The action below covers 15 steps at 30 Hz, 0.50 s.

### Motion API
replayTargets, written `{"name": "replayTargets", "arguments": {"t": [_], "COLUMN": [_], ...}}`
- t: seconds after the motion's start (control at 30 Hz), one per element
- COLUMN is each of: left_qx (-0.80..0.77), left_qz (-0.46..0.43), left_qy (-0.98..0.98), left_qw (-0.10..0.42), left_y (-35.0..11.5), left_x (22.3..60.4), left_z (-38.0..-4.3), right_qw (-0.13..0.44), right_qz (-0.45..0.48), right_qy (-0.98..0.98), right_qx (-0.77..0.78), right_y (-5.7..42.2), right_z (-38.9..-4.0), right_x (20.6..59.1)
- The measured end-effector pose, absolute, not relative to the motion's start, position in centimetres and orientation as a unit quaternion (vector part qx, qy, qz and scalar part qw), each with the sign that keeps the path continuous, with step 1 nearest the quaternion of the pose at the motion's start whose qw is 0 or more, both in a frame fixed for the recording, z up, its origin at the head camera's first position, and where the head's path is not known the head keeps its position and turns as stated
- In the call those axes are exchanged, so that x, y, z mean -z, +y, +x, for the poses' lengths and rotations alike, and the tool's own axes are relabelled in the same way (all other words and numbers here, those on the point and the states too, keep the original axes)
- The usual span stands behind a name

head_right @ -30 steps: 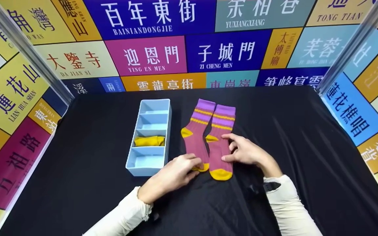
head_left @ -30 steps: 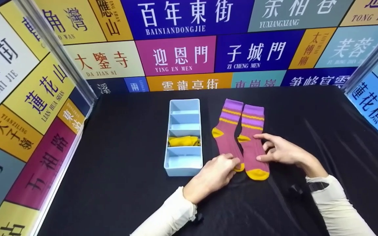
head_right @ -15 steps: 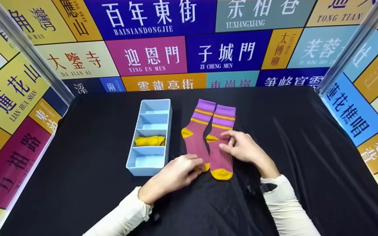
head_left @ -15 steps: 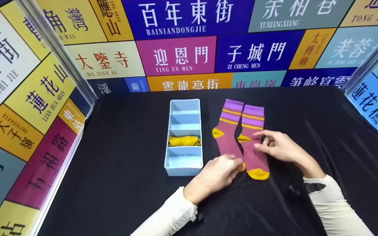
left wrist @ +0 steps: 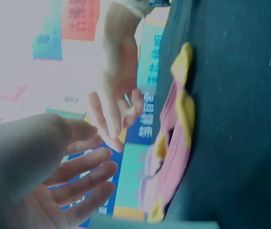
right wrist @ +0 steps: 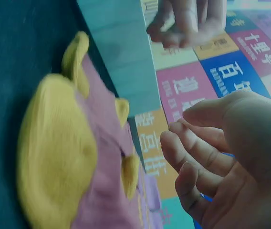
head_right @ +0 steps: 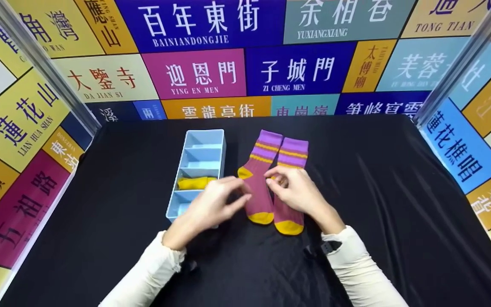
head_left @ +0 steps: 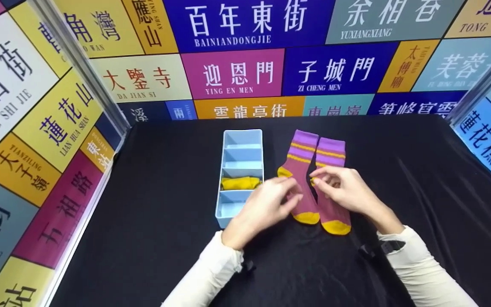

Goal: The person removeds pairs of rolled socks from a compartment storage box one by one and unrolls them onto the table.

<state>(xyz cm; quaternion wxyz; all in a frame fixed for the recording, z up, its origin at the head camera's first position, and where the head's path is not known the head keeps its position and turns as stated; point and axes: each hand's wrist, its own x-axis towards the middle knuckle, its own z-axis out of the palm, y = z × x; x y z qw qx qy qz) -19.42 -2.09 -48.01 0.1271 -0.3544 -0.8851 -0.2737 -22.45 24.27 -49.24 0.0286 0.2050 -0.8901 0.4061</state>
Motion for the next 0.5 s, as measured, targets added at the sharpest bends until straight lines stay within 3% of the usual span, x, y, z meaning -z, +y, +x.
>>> {"name": "replayTargets", "arguments": {"t": [0.5], "left_qx": [0.313], "left_qz": [-0.245], "left_qy": [-0.899], "left_qw": [0.184], "left_y": [-8.6], "left_x": [48.4], "left_z": [-23.2], "right_qw": [-0.005], "right_qz": [0.255], "right_qy": [-0.881], "right_qx": [-0.4], "right_y": [19.2], "right_z": [-22.2], "right_x": [48.1]}}
